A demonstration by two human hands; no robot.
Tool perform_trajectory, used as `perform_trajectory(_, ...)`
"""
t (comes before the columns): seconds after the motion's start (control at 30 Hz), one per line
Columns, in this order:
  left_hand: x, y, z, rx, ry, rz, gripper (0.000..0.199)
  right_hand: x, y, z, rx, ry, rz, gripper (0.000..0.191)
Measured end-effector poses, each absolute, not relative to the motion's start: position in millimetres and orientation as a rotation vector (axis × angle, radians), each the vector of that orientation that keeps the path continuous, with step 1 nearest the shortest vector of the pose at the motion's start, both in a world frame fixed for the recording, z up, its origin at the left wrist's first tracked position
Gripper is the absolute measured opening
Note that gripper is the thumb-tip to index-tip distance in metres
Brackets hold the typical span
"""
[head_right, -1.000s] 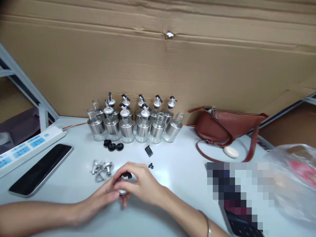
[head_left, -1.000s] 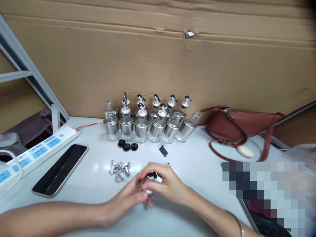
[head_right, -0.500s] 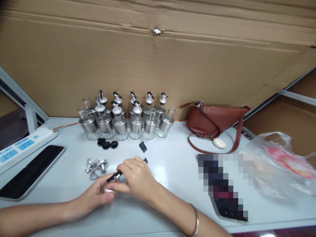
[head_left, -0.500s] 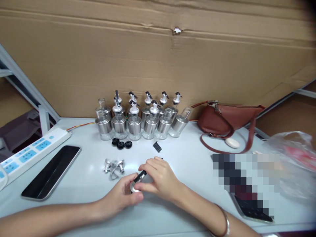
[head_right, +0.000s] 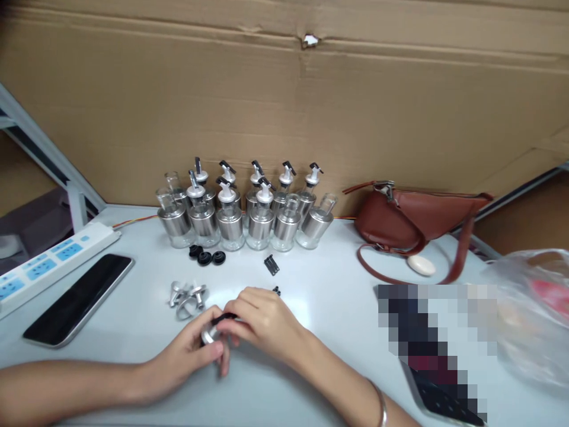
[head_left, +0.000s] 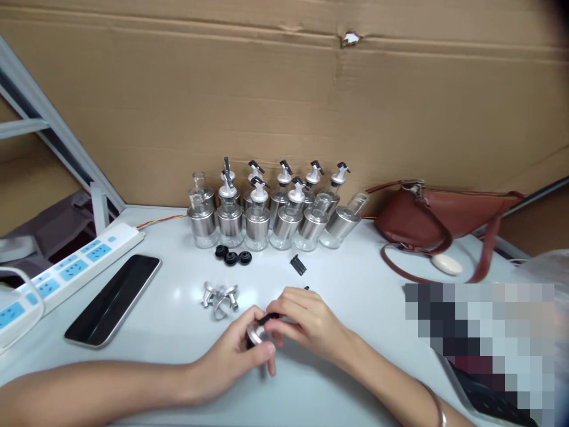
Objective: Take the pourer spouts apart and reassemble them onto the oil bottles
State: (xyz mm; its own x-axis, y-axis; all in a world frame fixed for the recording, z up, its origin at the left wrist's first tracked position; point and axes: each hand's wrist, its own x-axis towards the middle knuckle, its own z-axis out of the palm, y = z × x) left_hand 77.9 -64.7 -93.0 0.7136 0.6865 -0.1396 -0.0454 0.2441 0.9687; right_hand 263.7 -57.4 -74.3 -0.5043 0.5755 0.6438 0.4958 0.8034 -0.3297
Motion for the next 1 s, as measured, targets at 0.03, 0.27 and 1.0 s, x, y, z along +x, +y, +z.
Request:
perform_trajectory(0.03, 78, -64, -93, 1.212, 0.659, 0.551, 0.046, 264, -57, -75, -0.792, -2.193, 0.135, 0.034)
perform_trajectory(0.27, 76, -58, -94, 1.044, 0.582, 0.526, 0.046, 266, -56, -76, -0.773, -2.156, 0.227, 0.019)
perform_trajectory(1.0, 75, -56, -78, 1.408, 0.570, 0.259, 0.037, 262, -63, -70, -0.854, -2.277, -0.065, 0.054)
